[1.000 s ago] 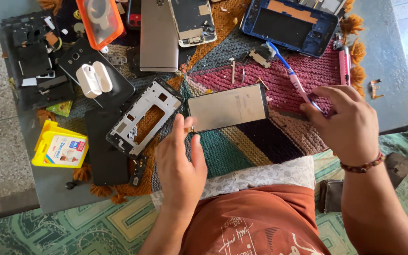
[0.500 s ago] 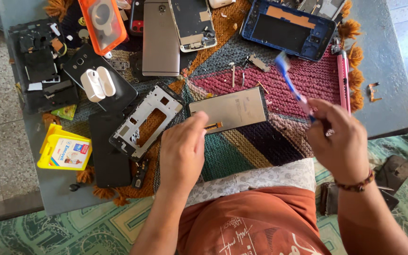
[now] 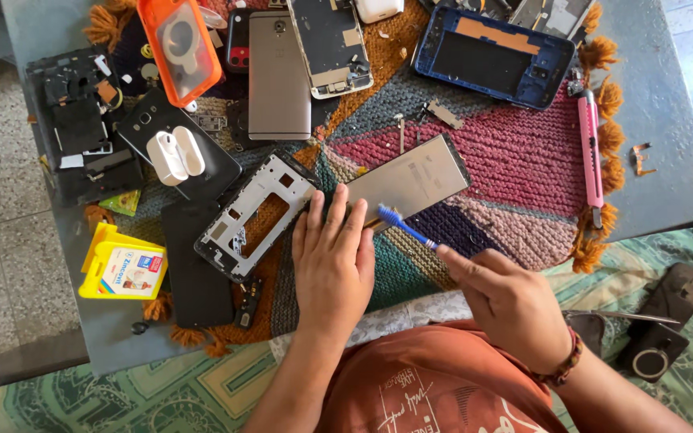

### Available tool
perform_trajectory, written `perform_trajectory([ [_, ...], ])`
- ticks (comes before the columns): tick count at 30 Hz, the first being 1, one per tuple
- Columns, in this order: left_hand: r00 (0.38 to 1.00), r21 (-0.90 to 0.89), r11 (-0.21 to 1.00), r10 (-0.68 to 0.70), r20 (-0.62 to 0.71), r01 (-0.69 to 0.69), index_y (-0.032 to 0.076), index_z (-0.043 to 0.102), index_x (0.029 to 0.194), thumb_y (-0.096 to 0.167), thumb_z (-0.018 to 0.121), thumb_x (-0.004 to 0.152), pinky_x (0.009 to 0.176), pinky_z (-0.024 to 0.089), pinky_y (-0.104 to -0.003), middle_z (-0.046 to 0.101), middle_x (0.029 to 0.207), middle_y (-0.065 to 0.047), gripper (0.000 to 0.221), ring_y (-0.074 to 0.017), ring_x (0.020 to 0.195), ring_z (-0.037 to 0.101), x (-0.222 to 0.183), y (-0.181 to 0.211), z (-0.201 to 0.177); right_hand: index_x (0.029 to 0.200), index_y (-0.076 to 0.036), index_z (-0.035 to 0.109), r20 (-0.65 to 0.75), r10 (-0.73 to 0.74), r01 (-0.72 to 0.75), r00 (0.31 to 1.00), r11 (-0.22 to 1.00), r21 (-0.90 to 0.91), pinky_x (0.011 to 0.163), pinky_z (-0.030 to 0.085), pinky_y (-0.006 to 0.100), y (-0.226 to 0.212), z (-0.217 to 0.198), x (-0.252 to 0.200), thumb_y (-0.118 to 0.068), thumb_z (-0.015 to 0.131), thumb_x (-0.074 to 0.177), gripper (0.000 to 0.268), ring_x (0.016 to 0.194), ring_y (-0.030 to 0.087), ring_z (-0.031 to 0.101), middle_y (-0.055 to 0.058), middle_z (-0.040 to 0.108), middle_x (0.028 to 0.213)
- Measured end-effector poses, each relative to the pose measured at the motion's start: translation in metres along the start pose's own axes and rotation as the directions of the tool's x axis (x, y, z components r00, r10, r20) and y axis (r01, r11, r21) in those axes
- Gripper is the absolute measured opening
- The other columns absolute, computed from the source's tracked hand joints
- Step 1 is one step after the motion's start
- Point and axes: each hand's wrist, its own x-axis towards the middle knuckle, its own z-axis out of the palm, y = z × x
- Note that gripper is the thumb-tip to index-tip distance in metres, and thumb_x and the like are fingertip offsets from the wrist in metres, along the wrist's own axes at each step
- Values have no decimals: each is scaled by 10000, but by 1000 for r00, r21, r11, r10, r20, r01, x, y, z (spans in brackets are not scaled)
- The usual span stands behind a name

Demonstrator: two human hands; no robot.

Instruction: The person disassembles a smartphone using a pink plastic pry tool and a toothbrush. They remove the back cover, disconnect internal components, and clean the device with the toothbrush. The person then reassembles the phone by reconnecting components and replacing the back cover.

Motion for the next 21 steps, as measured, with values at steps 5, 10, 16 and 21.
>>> perform_trajectory([
  [5, 1000, -12, 1000, -6, -3, 5, -8, 521, 1451, 196, 655, 1000, 1195, 334, -511, 613, 1455, -170, 513, -386, 1448, 475, 0, 1, -3, 1340, -199, 683, -53, 24, -26, 998, 998, -53, 510, 493, 408, 0, -1, 4, -62, 669, 876, 484, 557, 264, 607, 64, 618, 762],
  [10, 1000, -9, 1000, -18, -3, 18, -36, 413, 1517, 192, 665, 994, 1190, 349, -509, 634, 1422, -177, 624, -378, 1443, 491, 2, 1, -5, 1327, -200, 690, -15, 43, -42, 999, 999, 14, 498, 508, 391, -3, 1, 1, -52, 676, 843, 506, 549, 261, 612, 67, 616, 749],
  [16, 1000, 8, 1000, -17, -2, 17, -44, 418, 1511, 191, 665, 985, 1179, 354, -512, 642, 1412, -181, 627, -378, 1436, 496, 4, 2, -5, 1309, -195, 703, -9, 18, -18, 1000, 1000, -14, 497, 494, 402, -3, 4, -3, -65, 692, 836, 491, 550, 267, 611, 73, 619, 735],
  [21, 1000, 23, 1000, -7, -7, 7, -48, 422, 1507, 186, 659, 995, 1184, 357, -514, 643, 1407, -180, 611, -383, 1434, 499, 4, 4, -7, 1309, -190, 699, -66, 150, -150, 986, 989, 9, 480, 481, 394, 6, 0, 1, -81, 678, 884, 439, 506, 240, 607, 64, 629, 730],
])
